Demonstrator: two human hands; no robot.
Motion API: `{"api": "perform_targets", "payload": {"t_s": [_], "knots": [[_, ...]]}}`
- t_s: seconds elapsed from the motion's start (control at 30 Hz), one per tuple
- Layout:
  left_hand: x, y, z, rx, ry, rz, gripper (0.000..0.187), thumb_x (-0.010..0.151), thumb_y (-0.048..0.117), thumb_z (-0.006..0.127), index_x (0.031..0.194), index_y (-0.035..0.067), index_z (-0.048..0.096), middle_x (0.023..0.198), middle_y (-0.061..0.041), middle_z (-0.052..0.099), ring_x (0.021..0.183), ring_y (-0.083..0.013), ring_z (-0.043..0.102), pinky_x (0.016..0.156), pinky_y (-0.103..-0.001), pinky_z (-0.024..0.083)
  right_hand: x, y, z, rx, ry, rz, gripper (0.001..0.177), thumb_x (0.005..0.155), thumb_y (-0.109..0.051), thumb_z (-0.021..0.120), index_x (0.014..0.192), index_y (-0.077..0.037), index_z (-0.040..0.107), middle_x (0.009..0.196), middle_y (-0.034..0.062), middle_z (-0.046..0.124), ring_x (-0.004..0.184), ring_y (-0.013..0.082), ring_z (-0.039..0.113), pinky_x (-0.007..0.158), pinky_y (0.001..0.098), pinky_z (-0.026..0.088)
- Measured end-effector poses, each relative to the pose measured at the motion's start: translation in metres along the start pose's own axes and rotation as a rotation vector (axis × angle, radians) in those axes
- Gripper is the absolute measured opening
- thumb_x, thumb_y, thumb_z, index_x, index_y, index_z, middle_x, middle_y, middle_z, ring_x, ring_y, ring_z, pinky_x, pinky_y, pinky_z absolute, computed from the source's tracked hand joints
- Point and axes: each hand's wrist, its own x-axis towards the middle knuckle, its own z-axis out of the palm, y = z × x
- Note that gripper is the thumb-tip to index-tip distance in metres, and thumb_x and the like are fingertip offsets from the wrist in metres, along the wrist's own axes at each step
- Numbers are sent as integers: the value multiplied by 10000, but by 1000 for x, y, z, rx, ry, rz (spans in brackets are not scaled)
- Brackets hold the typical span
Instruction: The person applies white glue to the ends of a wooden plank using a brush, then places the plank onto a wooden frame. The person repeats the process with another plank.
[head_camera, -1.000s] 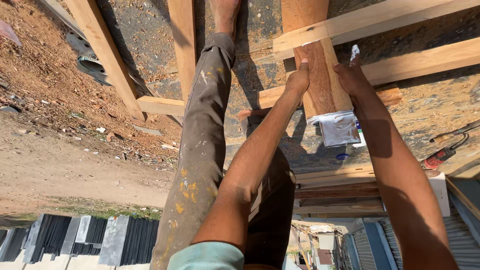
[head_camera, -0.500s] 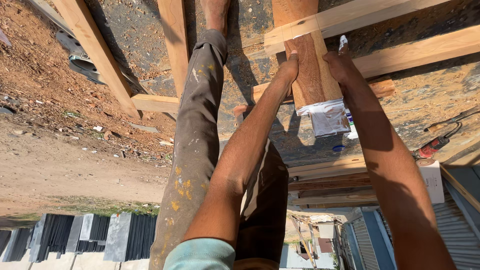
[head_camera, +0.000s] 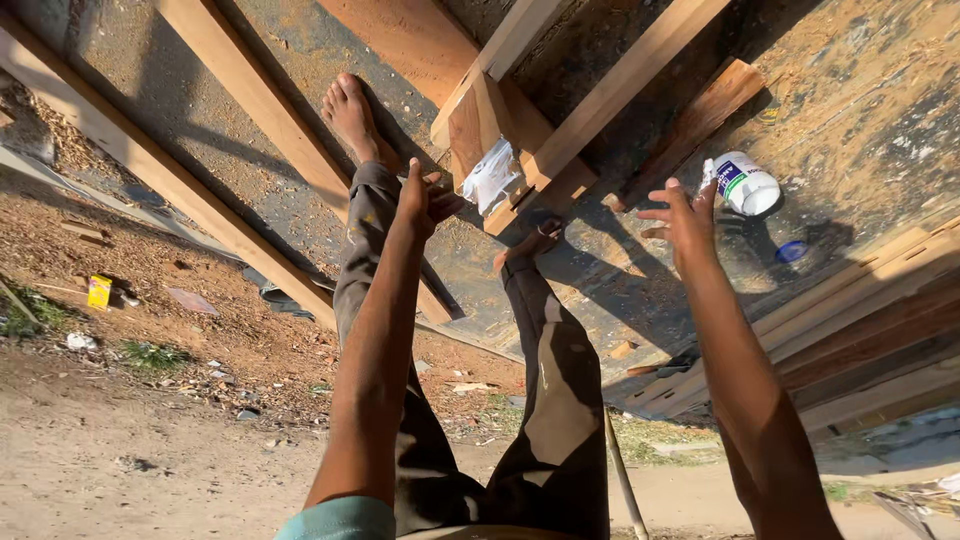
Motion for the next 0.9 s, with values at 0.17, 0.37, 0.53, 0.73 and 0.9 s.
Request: {"api": "perform_targets", "payload": {"t_s": [0.17,0.37,0.53,0.73,0.9], "knots": [[-73,-8,-65,157,168,258,566,1020,505,492,1350,48,535,1082,-140,687,885,-340,762,746,-464,641,-52,164,-65,90,44,54,1049,1031,-344,637,1649,-171,-192,1303,264,650,938,324,746,643,400,629],[-161,-111,-50,194,154,347,521,1030,474,505,1342,59,548,1108,-135,702,956,-326,724,834,-459,612,-156,338,-131,246,110,269,1001,1038,-237,631,1628,-145,-173,1317,253,599,853,312,740,601,419,627],[-232,-252,-14,310,14,144,512,1023,482,494,1356,99,565,1286,-166,667,1139,-347,702,952,-460,568,-245,387,-176,308,271,454,1021,954,-136,630,1657,-194,-109,1238,240,638,831,297,747,586,434,643],[-271,-325,12,576,15,-1,520,1026,395,513,1417,53,529,1326,-191,682,1088,-335,720,886,-444,579,-280,391,-182,351,310,392,1097,922,-185,706,1680,-211,-86,1243,241,641,882,325,725,620,436,637],[-261,-301,26,582,2,43,493,1036,398,495,1372,43,559,1219,-173,711,1012,-305,729,819,-415,586,-235,363,-177,210,434,163,1148,904,-182,768,1687,-151,-70,1419,260,499,1104,338,649,646,376,650]]}}
